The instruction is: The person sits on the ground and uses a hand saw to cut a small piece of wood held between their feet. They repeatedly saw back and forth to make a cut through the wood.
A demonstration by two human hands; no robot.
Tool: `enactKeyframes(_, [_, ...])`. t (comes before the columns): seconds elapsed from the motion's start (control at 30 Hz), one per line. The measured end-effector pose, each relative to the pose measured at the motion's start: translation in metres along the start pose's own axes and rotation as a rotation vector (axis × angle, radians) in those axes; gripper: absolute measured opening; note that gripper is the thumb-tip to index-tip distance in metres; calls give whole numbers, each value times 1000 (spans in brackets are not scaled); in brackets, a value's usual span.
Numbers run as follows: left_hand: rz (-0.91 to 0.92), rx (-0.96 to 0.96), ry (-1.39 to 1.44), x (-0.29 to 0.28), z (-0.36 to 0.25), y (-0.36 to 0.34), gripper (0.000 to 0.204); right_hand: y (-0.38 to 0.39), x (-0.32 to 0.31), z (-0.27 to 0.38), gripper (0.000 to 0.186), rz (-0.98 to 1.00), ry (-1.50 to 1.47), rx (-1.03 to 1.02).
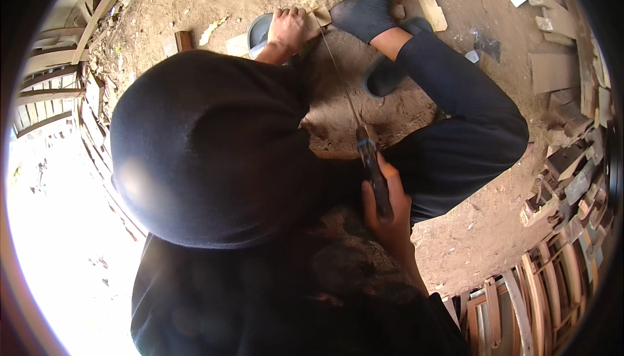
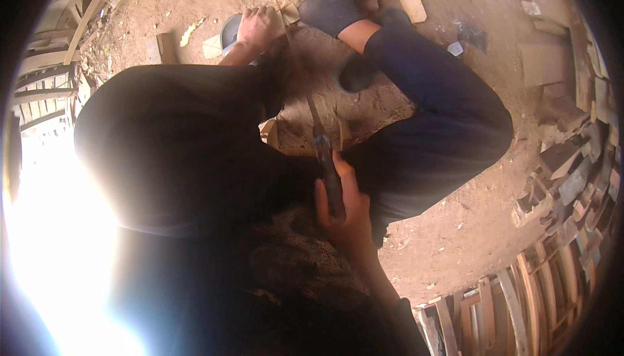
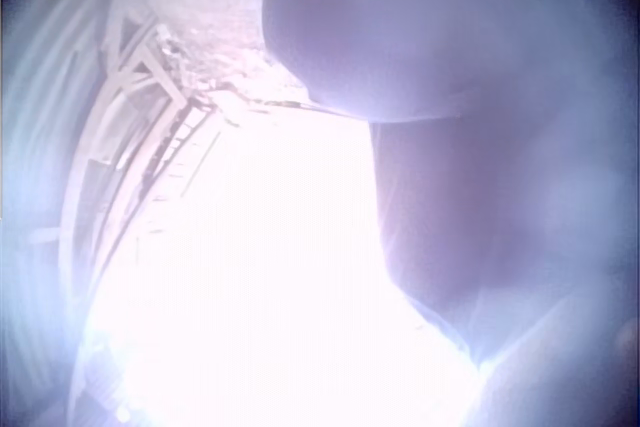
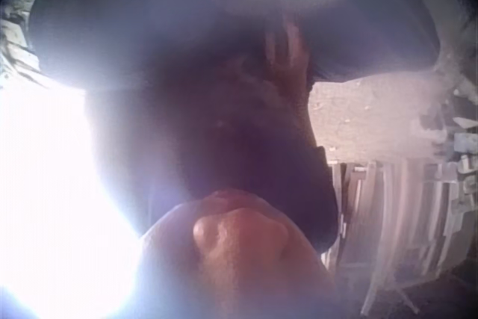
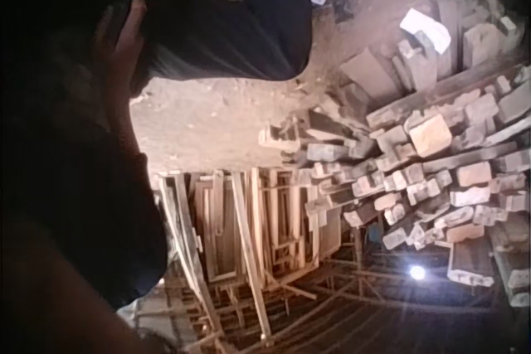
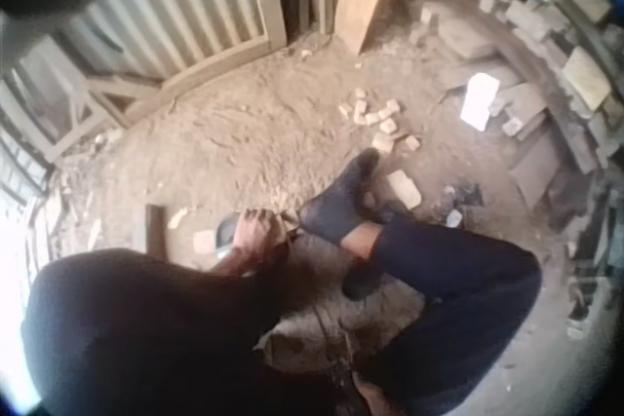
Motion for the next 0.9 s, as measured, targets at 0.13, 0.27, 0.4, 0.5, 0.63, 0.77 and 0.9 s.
enactKeyframes(0.13, [37,-7,39,-6,-3,-2,63,16,-8,7,39,-59,19,-154])
enactKeyframes(0.27, [15,-23,43,0,1,-2,67,-16,-3,4,37,5,-43,18])
enactKeyframes(0.4, [-10,-33,7,-3,0,-4,69,9,-15,13,41,-9,0,-125])
enactKeyframes(0.5, [14,-56,49,-7,2,2,71,15,-22,12,45,-10,-7,-71])
enactKeyframes(0.63, [20,-59,12,-10,2,-1,76,-12,-4,1,41,-3,-75,-6])
enactKeyframes(0.77, [-42,-57,2,-12,-1,0,76,-11,-5,4,40,-48,-59,-85])
enactKeyframes(0.9, [5,-58,52,-14,1,5,76,-1,-11,4,40,-25,-38,-54])
Point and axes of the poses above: each hand's wrist, its own y-axis away from the middle knuckle, its own x-axis out of the palm, z = x × y, the point moved 10 cm from there along -y, towards the middle knuckle, and after that the axes turned 15 degrees about -y, right-handed, at the moved point
